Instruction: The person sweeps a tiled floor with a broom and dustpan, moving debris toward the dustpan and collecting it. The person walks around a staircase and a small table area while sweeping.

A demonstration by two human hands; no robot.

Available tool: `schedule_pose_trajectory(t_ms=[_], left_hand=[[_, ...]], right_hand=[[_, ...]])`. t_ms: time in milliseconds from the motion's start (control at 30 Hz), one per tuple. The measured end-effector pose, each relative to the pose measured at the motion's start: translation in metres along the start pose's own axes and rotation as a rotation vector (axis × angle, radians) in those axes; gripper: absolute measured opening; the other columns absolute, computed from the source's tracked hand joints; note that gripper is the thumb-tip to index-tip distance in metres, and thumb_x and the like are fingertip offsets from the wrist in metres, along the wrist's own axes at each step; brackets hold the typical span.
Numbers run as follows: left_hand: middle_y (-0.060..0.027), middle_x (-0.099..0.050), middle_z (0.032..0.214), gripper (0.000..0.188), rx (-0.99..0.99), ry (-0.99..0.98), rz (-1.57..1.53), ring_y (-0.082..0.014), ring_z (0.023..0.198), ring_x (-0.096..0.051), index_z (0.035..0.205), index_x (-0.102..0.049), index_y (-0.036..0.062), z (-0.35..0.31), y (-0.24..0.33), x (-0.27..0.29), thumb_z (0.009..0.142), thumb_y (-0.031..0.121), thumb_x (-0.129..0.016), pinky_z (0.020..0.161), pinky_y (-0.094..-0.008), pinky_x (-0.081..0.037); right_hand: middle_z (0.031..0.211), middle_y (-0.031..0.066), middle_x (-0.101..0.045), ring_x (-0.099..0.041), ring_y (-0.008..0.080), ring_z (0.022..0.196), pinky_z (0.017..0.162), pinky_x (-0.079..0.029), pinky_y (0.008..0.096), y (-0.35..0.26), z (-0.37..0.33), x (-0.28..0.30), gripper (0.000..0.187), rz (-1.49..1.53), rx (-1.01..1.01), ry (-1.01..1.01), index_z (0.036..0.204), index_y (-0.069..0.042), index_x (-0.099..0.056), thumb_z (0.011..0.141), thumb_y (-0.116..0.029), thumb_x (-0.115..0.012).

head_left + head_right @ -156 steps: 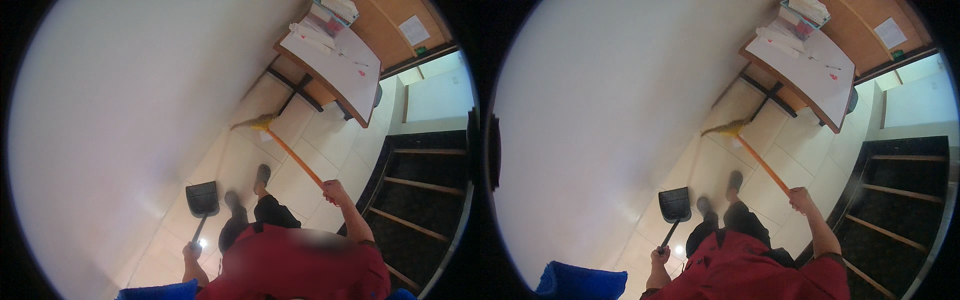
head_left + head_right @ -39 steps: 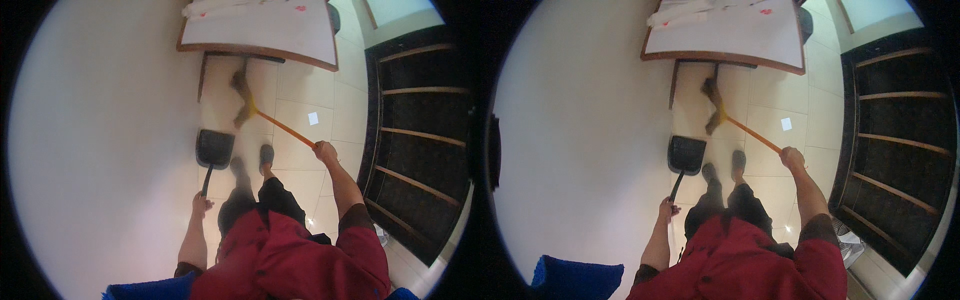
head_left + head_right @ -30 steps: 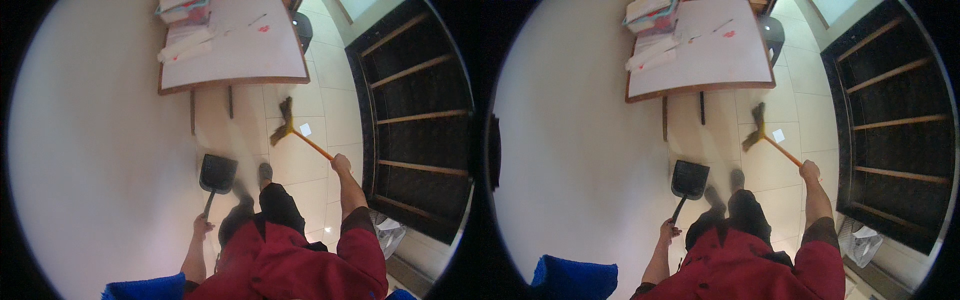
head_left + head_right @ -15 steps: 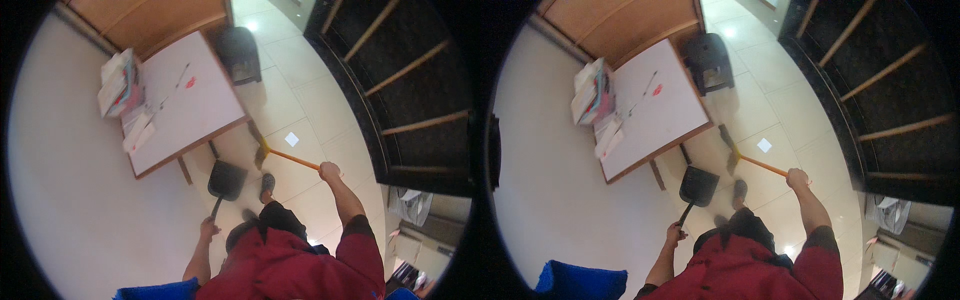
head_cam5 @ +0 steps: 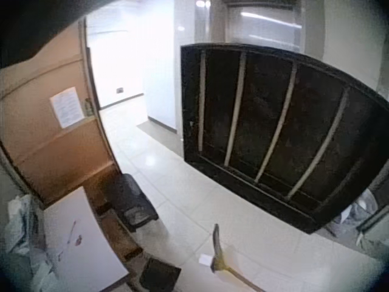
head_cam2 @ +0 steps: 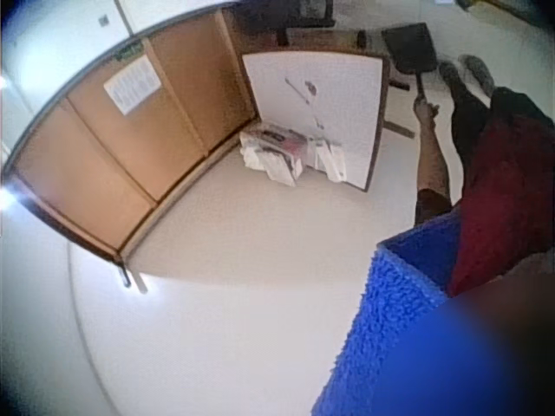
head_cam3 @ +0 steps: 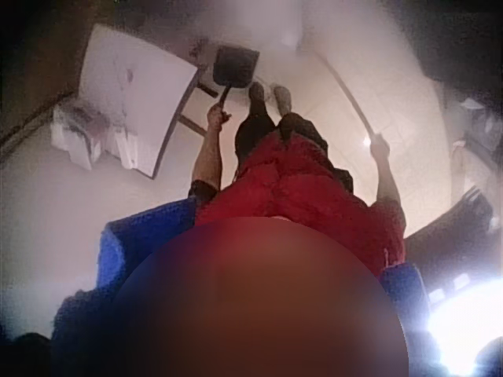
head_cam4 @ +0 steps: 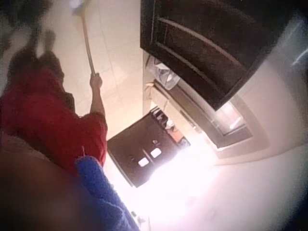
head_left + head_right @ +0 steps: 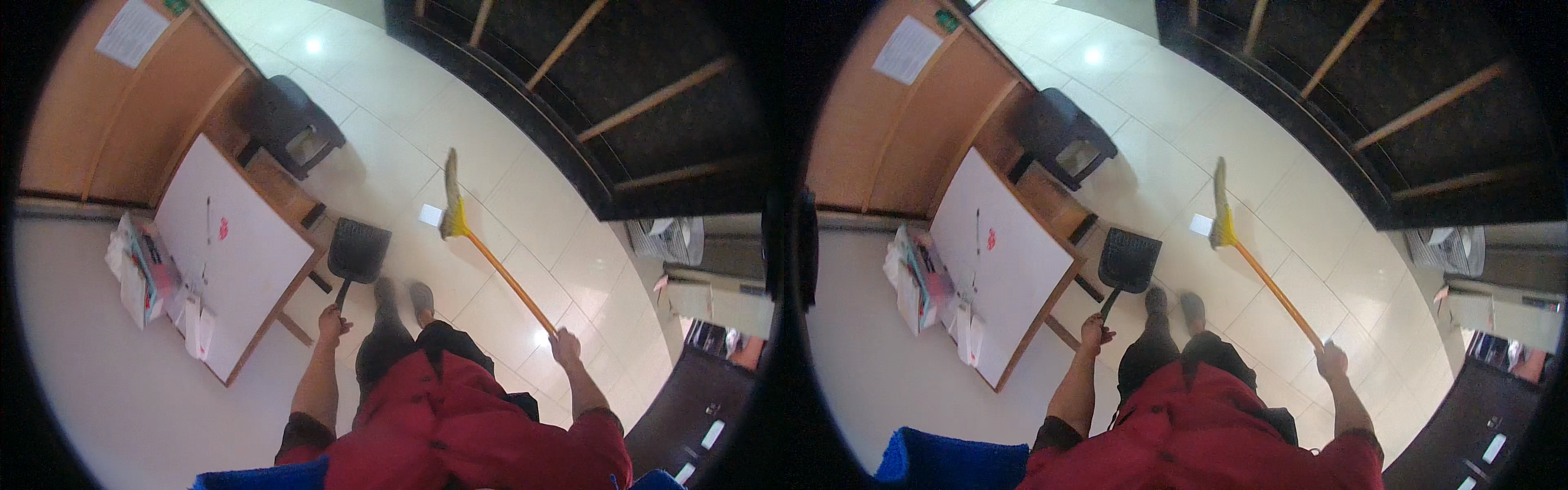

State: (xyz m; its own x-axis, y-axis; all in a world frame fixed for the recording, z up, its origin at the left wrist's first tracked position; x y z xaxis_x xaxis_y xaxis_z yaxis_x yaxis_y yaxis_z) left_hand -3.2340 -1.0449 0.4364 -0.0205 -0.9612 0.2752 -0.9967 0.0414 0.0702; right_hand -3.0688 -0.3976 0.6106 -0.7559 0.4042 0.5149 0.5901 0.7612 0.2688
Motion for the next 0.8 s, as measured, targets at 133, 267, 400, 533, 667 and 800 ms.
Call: schedule_pose_trajectory(t_ms=[133, 267, 400, 533, 667, 800], left_hand=[[-0.0063, -0.054, 0.070, 0.038, 0.003, 0.015, -0.024, -0.0223, 0.055, -0.062, 0.126, -0.046, 0.0123, 0.019, 0.033, -0.011, 0.088, 0.012, -0.043, 0.045, -0.0332, -0.051], [-0.0073, -0.054, 0.069, 0.030, -0.020, -0.004, -0.115, -0.0223, 0.054, -0.061, 0.117, -0.048, 0.0116, 0.033, 0.073, -0.045, 0.088, 0.019, -0.047, 0.044, -0.0341, -0.051], [-0.0095, -0.057, 0.075, 0.030, 0.112, 0.034, -0.030, -0.0244, 0.065, -0.063, 0.112, -0.052, 0.0095, 0.043, 0.043, 0.011, 0.087, 0.026, -0.052, 0.047, -0.0360, -0.051], [-0.0137, -0.059, 0.091, 0.038, -0.129, 0.120, 0.461, -0.0295, 0.079, -0.063, 0.113, -0.055, 0.0073, 0.022, 0.103, 0.017, 0.083, 0.031, -0.057, 0.053, -0.0406, -0.052], [-0.0159, -0.057, 0.112, 0.042, -0.363, 0.344, 1.059, -0.0314, 0.103, -0.056, 0.120, -0.054, 0.0134, -0.041, 0.148, -0.022, 0.081, 0.027, -0.059, 0.078, -0.0451, -0.049], [-0.0218, -0.048, 0.129, 0.051, -0.823, 0.503, 1.458, -0.0358, 0.123, -0.042, 0.125, -0.051, 0.0090, -0.098, 0.163, -0.093, 0.079, 0.028, -0.062, 0.103, -0.0451, -0.033]], right_hand=[[0.079, 0.0243, -0.061, -0.062, 0.0411, 0.079, 0.064, -0.049, 0.0483, 0.091, -0.139, -0.071, 0.032, 0.215, -0.178, -0.052, 0.087, -0.001, -0.050, 0.076, -0.024, -0.069], [0.077, 0.0212, -0.062, -0.062, 0.0374, 0.074, 0.062, -0.049, 0.0454, 0.148, -0.231, -0.113, 0.028, 0.365, -0.464, -0.067, 0.084, -0.002, -0.054, 0.073, -0.021, -0.070], [0.068, 0.0168, -0.062, -0.064, 0.0310, 0.062, 0.052, -0.050, 0.0422, 0.172, -0.342, -0.287, 0.018, 0.606, -0.781, -0.160, 0.078, 0.001, -0.059, 0.072, -0.013, -0.068], [0.057, 0.0110, -0.055, -0.054, 0.0220, 0.042, 0.034, -0.040, 0.0355, 0.101, -0.346, -0.348, 0.014, 1.005, -1.056, -0.319, 0.073, 0.005, -0.057, 0.074, -0.007, -0.065], [0.049, 0.0047, -0.046, -0.048, 0.0166, 0.037, 0.030, -0.032, 0.0313, 0.089, -0.318, -0.387, 0.013, 1.167, -1.036, -0.352, 0.073, 0.006, -0.056, 0.075, -0.004, -0.064], [0.048, 0.0021, -0.044, -0.048, 0.0157, 0.037, 0.030, -0.033, 0.0303, 0.026, -0.295, -0.363, 0.013, 1.301, -0.960, -0.436, 0.071, 0.003, -0.056, 0.077, -0.006, -0.062]])
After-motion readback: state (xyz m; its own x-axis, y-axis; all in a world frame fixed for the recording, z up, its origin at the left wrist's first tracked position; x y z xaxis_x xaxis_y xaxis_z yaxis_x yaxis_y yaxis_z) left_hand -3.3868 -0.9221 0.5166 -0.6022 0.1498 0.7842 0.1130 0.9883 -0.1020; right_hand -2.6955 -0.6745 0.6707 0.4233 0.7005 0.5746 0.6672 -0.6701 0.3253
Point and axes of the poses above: each hand's wrist, its own z-axis towards the middle knuckle, its own x-axis out of the back of the hand, y = z × x, the point moved 8 cm from there along z, towards the middle knuckle
